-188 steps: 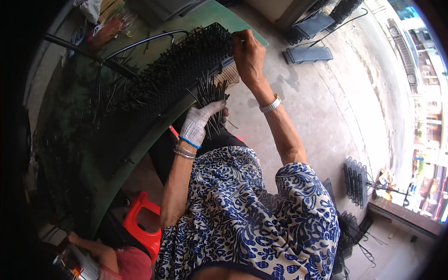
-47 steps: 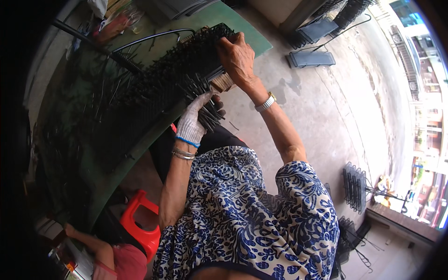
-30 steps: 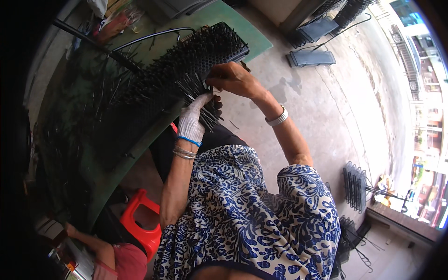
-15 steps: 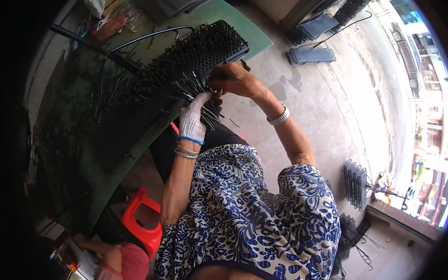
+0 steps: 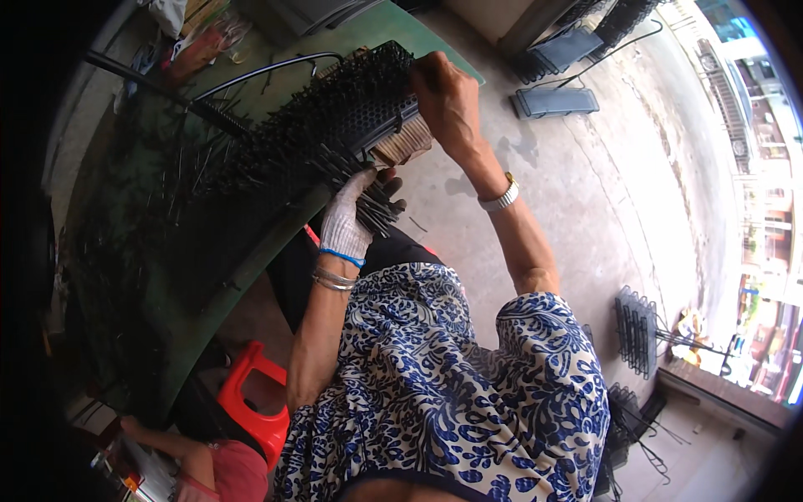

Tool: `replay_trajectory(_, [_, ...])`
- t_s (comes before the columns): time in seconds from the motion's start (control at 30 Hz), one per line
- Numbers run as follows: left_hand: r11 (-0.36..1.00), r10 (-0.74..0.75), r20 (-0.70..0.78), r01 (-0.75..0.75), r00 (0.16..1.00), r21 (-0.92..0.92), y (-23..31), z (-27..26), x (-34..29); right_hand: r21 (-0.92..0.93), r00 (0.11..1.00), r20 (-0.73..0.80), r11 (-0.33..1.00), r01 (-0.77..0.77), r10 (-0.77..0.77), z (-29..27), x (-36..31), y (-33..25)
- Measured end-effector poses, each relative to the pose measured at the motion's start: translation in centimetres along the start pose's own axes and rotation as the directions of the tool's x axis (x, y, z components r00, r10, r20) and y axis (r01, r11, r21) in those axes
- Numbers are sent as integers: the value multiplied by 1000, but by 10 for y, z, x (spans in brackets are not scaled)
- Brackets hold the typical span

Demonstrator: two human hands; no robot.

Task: Inserting small metal spikes into a plastic mesh grid to assemble a product.

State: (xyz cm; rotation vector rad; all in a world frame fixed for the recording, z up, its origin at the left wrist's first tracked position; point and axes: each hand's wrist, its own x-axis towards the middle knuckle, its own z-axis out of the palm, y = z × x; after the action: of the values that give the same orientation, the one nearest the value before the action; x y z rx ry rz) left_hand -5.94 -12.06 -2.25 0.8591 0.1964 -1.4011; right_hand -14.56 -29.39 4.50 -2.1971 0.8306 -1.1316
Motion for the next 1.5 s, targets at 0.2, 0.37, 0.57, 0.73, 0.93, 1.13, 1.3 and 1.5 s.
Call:
replay_trajectory(0.2, [998,-5,40,7,999,-56,-2,1,-1,-74,998,-47,997,30,-34,19,-2,19])
replay_trajectory(0.37, [999,6,16,-6,1000,-39,1,5,-5,-121,998,-19,991,49,-51,20,-4,20])
replay_trajectory(0.57, [1000,24,-31,-24,999,11,1,3,-5,-128,999,40,991,31,-26,19,-2,23])
replay_trajectory(0.73, [997,71,5,-72,997,37,2,4,-8,-367,990,119,923,115,-76,27,-4,26])
replay_trajectory(0.93, [995,82,-14,-81,997,58,4,5,-14,-552,984,99,815,177,-147,35,-4,28])
replay_trajectory(1.13, [997,62,-32,-61,998,55,4,9,-15,-656,980,32,735,170,-197,38,-6,16])
replay_trajectory(1.3, [989,124,-51,-120,991,83,4,5,-12,-173,886,445,983,-59,131,9,-22,-14])
replay_trajectory(1.5, [979,152,-98,-137,983,151,4,17,-20,164,698,688,894,-417,199,1,-37,-23])
